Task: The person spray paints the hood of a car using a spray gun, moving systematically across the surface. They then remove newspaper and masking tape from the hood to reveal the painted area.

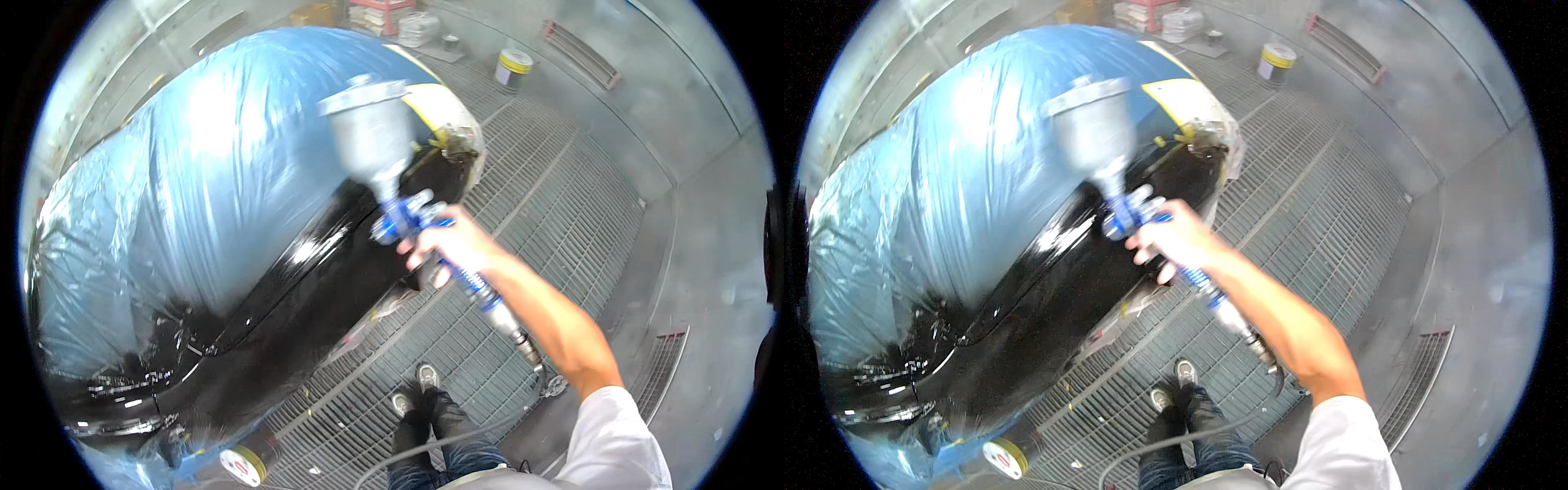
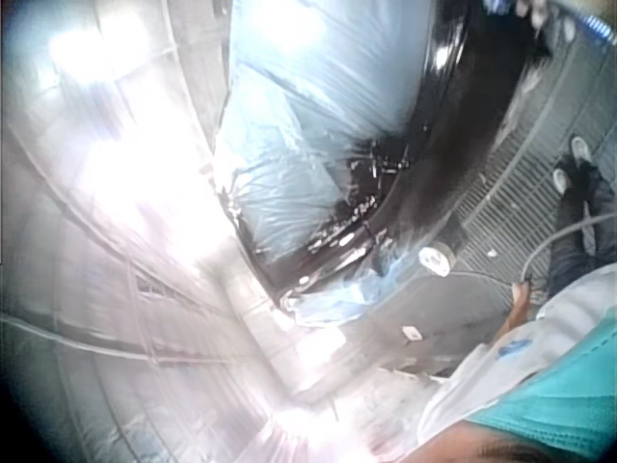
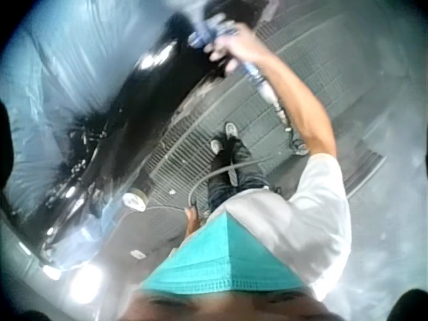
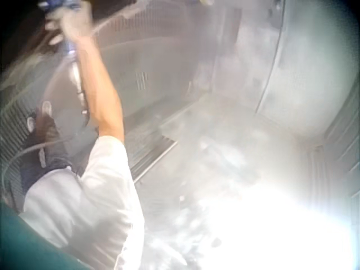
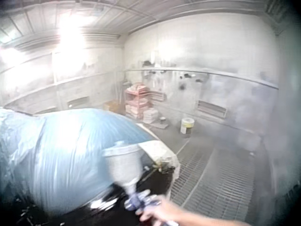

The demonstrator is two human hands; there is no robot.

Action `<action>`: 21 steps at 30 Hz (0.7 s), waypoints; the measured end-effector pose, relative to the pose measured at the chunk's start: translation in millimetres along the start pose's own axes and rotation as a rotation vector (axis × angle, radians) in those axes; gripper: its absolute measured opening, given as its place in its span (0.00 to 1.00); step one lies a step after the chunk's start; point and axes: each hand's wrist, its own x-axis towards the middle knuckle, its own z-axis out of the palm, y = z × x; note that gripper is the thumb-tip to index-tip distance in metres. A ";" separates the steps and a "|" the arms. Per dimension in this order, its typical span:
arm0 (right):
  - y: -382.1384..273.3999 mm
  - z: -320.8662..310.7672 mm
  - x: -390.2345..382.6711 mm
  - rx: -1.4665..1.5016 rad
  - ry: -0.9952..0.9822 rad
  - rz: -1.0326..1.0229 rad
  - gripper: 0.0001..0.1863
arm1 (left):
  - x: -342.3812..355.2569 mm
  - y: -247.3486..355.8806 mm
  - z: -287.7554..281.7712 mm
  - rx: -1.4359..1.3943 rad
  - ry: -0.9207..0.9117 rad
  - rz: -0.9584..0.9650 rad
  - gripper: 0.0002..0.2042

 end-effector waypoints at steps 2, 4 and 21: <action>9.8 2.9 0.2 0.079 -0.117 0.018 0.15 | -5.5 13.6 -7.3 0.042 0.055 0.127 0.24; 12.2 -8.5 12.5 0.023 -0.141 0.039 0.13 | -5.2 21.7 -11.8 0.130 0.118 0.248 0.24; 20.3 -223.2 98.9 -0.012 0.669 -0.118 0.08 | 3.2 93.2 40.1 0.401 0.092 0.225 0.23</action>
